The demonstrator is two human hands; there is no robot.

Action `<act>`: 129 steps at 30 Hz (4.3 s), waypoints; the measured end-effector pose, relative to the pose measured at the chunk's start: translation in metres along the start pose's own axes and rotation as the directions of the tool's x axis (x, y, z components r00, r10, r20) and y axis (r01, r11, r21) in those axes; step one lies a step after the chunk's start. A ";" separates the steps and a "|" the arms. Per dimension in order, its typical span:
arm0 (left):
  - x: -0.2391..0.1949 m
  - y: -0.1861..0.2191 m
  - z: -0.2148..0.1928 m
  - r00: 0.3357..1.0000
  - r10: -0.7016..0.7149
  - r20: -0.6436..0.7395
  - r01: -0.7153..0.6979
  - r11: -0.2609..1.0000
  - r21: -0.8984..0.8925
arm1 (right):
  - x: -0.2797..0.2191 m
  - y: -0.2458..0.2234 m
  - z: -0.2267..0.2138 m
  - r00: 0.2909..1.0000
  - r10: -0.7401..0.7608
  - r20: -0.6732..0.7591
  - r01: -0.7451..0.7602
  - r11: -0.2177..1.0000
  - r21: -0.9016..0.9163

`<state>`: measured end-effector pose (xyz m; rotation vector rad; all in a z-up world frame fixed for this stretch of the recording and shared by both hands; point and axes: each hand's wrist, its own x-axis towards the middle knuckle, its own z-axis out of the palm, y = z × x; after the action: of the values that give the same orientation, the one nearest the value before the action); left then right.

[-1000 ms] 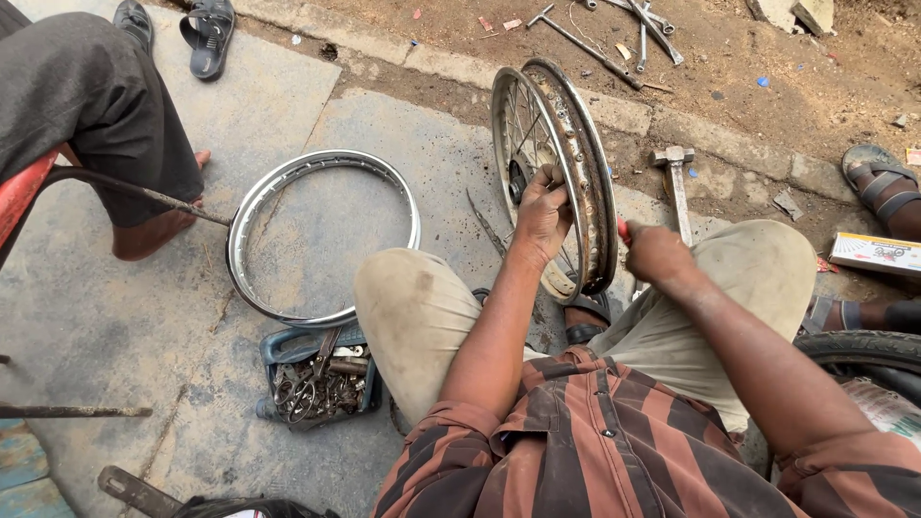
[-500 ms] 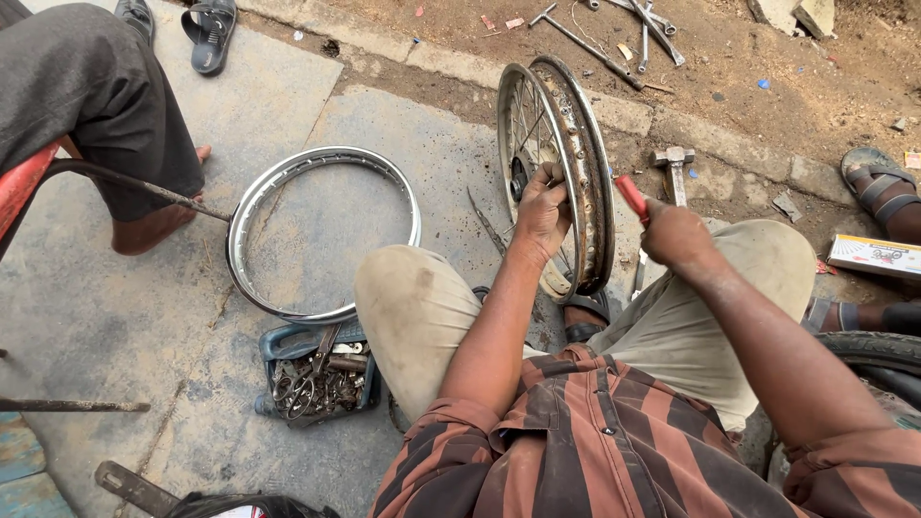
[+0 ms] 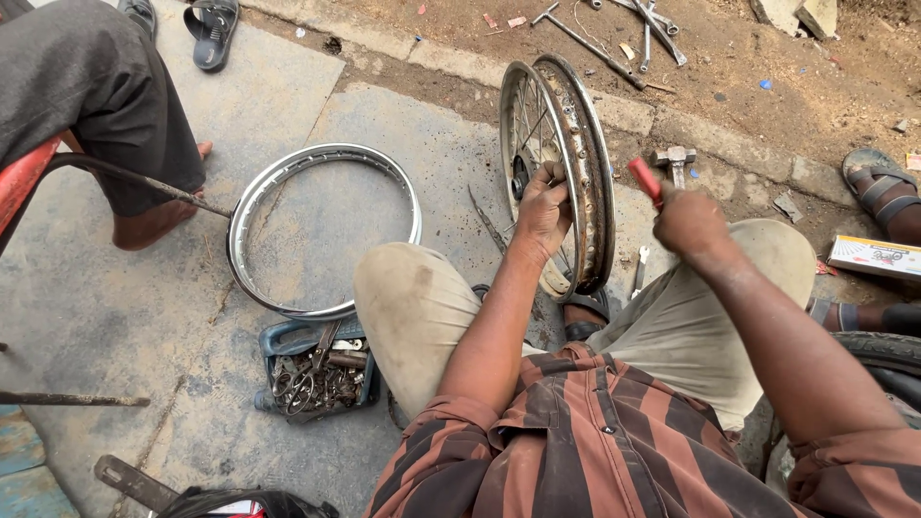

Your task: The person sits on the ground and uses a screwdriver to pry and remove a metal rim strip from a bicycle wheel. They rotate the wheel to access different sections and use a hammer to tap the strip loose before pulling it out.

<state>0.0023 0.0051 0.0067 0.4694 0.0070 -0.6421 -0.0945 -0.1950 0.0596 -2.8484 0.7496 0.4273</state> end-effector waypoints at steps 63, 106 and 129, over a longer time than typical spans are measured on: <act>-0.019 0.011 0.006 1.000 0.007 0.025 -0.008 0.998 0.070 | -0.229 0.177 -0.008 0.937 -0.317 0.148 -0.181 -0.078 0.980; -0.001 -0.007 -0.042 0.979 -0.007 0.204 -0.121 0.788 0.604 | -0.025 -0.083 -0.020 0.722 -0.297 -0.625 0.692 0.284 0.664; 0.005 -0.007 -0.034 0.976 -0.030 0.217 -0.054 0.928 0.370 | -0.054 -0.072 -0.039 0.572 -0.403 -0.714 0.719 0.666 0.200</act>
<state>0.0065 0.0118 -0.0272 0.7644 -0.3343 -0.6827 -0.0942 -0.1172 0.1193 -2.4888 -0.1022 -0.7456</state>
